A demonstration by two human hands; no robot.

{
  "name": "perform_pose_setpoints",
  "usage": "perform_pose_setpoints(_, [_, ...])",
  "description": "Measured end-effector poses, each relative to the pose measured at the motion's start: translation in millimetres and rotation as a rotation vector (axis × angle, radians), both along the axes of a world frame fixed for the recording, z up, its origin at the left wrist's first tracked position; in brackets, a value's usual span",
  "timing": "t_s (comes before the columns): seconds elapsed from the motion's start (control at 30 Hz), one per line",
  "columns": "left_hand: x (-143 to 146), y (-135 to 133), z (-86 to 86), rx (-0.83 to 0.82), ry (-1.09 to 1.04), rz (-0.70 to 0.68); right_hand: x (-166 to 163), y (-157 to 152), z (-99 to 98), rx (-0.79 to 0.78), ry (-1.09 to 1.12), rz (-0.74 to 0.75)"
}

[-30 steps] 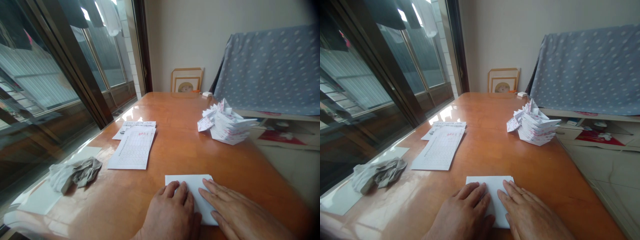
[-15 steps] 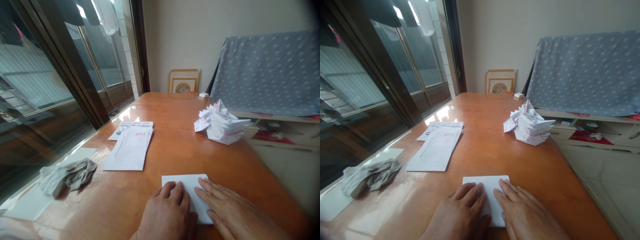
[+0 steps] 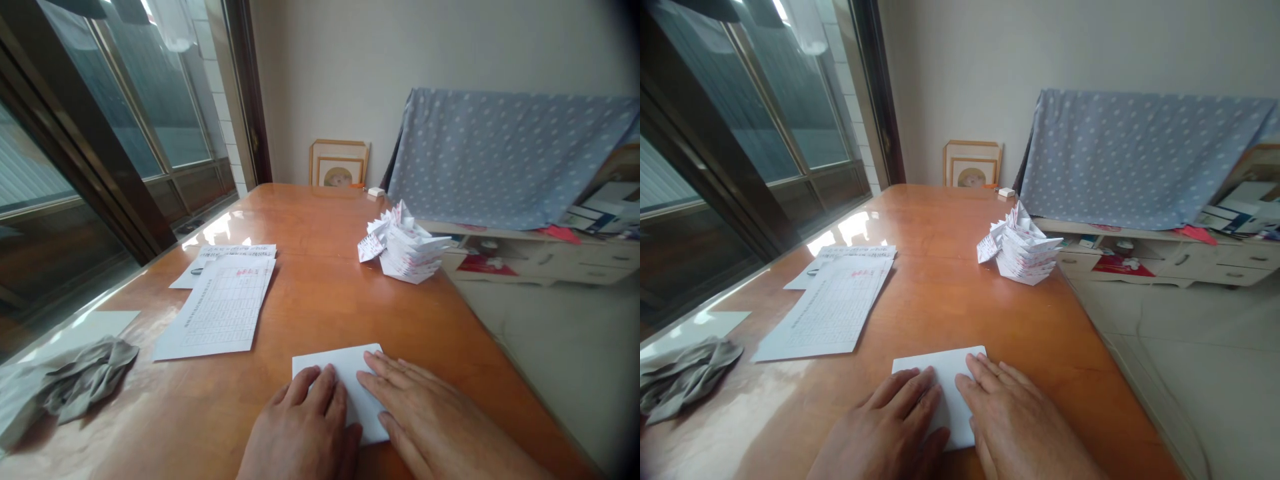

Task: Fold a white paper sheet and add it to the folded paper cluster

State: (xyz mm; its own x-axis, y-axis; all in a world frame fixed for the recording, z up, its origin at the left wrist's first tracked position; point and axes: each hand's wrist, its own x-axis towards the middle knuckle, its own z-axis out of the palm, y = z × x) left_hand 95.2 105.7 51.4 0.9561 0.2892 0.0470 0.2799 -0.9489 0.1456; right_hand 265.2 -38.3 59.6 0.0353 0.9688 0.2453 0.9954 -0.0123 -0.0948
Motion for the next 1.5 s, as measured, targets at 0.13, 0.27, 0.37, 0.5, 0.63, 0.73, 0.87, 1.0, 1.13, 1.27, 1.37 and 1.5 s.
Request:
perform_pose_setpoints(0.13, [0, 1, -0.7, 0.010, 0.005, -0.004, 1, -2, -3.1, 0.013, -0.012, -0.019])
perform_pose_setpoints(0.27, [-2, 1, -3.2, 0.006, -0.011, -0.003, 1, 0, -3.1, 0.012, -0.040, -0.002])
perform_pose_setpoints(0.37, [-2, 0, -4.1, -0.017, -0.035, -0.006, 2, 1, -3.7, 0.040, -0.091, 0.023])
perform_pose_setpoints(0.5, [-1, 0, 1.6, -0.067, -0.035, 0.027, 4, 1, -9.8, 0.061, -0.112, 0.029])
perform_pose_setpoints(0.63, [-1, 2, 16.5, -0.149, -0.017, 0.038, 5, -2, -16.6, 0.028, -0.084, -0.006])
perform_pose_setpoints(0.73, [-3, 5, 25.2, -0.206, -0.005, 0.046, 1, -3, -13.7, -0.008, -0.010, -0.047])
perform_pose_setpoints(0.87, [-6, 12, 27.1, -0.252, -0.040, 0.032, -4, 1, -2.9, -0.069, 0.075, -0.062])
perform_pose_setpoints(1.0, [-11, 16, 25.5, -0.263, -0.102, 0.029, -6, 2, 3.9, -0.130, 0.096, -0.097])
perform_pose_setpoints(1.13, [-15, 17, 23.4, -0.288, -0.124, 0.024, -8, 4, 13.2, -0.197, 0.150, -0.108])
perform_pose_setpoints(1.27, [-16, 17, 21.3, -0.293, -0.126, 0.023, -10, 5, 26.6, -0.259, 0.212, -0.111])
perform_pose_setpoints(1.37, [-16, 17, 19.6, -0.287, -0.116, 0.035, -10, 5, 31.9, -0.278, 0.238, -0.114])
perform_pose_setpoints(1.5, [-18, 17, 14.8, -0.293, -0.124, 0.035, -9, 5, 32.4, -0.292, 0.264, -0.112])
